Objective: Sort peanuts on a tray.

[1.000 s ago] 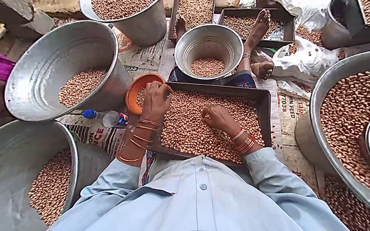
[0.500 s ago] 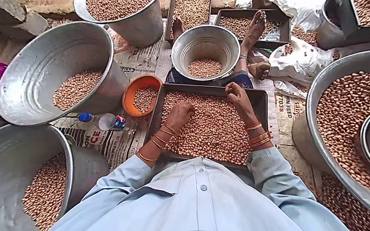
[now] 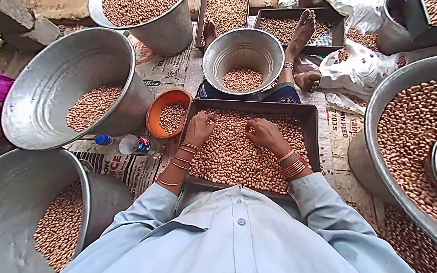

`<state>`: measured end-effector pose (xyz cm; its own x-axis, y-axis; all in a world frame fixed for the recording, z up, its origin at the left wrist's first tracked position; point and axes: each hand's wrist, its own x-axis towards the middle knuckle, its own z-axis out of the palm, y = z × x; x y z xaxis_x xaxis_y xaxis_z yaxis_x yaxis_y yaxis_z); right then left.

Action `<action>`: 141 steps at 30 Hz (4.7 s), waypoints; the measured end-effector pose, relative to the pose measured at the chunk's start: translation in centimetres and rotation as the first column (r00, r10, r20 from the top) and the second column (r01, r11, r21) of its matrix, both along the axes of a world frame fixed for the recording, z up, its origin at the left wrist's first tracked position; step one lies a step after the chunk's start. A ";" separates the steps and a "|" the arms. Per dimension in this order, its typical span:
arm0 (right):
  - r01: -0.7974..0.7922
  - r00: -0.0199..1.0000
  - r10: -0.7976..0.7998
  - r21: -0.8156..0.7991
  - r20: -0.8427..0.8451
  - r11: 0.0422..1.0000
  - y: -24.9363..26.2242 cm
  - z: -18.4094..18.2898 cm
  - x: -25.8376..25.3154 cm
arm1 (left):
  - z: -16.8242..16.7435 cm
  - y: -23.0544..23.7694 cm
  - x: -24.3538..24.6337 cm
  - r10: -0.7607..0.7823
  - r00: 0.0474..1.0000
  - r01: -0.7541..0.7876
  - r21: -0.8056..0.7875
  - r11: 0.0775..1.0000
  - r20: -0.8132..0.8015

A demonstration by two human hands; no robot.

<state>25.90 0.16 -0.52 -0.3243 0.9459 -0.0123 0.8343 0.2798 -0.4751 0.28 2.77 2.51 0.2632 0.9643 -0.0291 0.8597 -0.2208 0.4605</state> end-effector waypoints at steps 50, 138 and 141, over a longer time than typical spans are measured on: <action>-0.030 0.998 0.021 -0.172 -0.053 0.985 2.1 1.1 7.5 | 0.7 -4.6 6.0 -0.242 0.952 0.271 -0.148 0.951 0.189; 0.138 0.988 -0.110 -0.307 0.104 0.942 1.9 2.0 9.7 | 0.6 -5.1 0.9 -0.248 0.953 0.274 -0.145 0.951 0.175; 0.023 0.895 -0.134 -0.257 -0.425 0.966 1.7 3.1 9.1 | -1.5 -4.7 2.8 -0.344 0.939 0.342 -0.089 0.935 -0.004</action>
<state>34.97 1.82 2.58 -0.2737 0.9548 -0.1157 0.5420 0.0538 -0.8386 3.04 -1.89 0.98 0.5761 0.8092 -0.1155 0.7475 -0.4644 0.4749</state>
